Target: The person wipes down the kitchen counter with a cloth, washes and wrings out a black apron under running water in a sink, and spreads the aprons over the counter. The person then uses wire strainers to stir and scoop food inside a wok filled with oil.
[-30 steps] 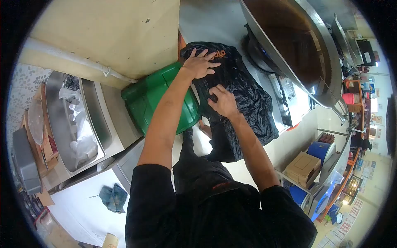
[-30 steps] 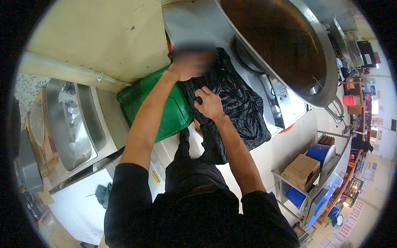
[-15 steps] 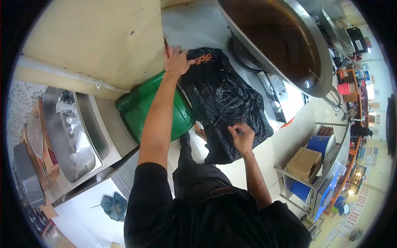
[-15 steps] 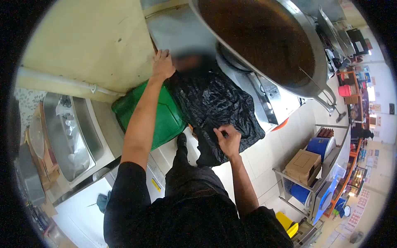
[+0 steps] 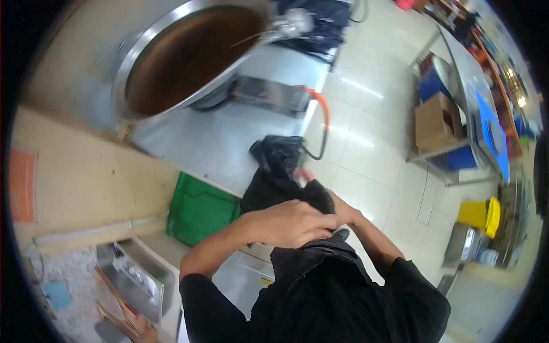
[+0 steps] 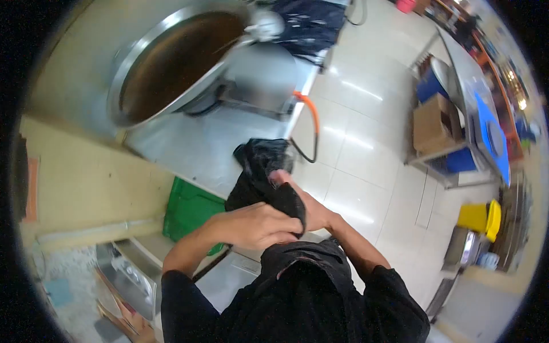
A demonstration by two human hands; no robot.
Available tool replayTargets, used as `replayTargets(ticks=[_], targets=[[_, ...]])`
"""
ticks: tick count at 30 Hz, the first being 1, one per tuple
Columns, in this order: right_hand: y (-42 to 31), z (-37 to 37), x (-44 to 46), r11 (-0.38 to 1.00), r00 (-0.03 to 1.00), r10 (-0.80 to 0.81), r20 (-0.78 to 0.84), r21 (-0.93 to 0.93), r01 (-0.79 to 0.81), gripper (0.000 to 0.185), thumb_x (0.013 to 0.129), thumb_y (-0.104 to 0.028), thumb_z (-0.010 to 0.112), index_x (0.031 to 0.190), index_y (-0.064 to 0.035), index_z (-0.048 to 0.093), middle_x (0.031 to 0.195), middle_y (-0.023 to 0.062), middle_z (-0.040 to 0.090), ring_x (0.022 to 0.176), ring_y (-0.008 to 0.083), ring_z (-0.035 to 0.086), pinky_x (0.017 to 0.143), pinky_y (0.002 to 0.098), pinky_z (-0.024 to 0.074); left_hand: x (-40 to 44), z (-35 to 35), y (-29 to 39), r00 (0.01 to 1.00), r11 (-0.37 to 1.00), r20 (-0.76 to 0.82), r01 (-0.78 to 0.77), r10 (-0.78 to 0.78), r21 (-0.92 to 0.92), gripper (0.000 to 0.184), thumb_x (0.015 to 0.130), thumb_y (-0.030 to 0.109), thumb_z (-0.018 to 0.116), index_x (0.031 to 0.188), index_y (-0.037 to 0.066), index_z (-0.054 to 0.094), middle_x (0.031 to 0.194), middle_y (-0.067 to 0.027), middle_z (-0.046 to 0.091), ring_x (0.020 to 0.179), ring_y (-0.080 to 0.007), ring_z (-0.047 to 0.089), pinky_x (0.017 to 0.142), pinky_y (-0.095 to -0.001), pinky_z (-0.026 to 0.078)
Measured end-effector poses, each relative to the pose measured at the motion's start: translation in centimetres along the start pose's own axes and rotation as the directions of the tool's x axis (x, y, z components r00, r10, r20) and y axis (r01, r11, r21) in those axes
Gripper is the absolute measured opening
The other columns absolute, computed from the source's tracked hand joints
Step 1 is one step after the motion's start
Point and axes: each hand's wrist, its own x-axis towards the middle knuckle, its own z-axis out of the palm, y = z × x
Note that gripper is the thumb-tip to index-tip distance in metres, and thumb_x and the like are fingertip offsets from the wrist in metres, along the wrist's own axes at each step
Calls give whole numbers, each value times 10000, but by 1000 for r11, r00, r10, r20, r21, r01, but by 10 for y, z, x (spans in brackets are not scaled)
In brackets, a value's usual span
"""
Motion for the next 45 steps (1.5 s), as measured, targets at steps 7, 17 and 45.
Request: replayTargets(ticks=[7,17,45], targets=[[-19,-129,-270,992,874,-79,-480,-128,19,394,709,-60,729,1066,-14,569,1072,82,602,957,173,564,837,329,447,291,62,80,940,982,329,-142,96,120,165,856,174,573,942,35,554,707,-143,602,621,-319,592,607,-371,454],[55,-336,-558,407,459,276,-844,535,740,733,833,-499,452,1312,55,415,1307,219,474,1233,365,416,1066,434,245,698,265,127,779,914,478,-355,406,-199,200,870,160,612,1004,26,549,803,-42,613,713,-76,528,647,-259,446],[-12,-831,-1446,821,-999,6,-47,-570,32,730,837,-499,451,1317,49,408,1322,211,459,1239,358,411,1062,436,253,1619,1033,138,539,891,816,449,-209,-69,747,863,607,424,1304,3,417,1229,-149,542,1033,-298,552,870,-508,409]])
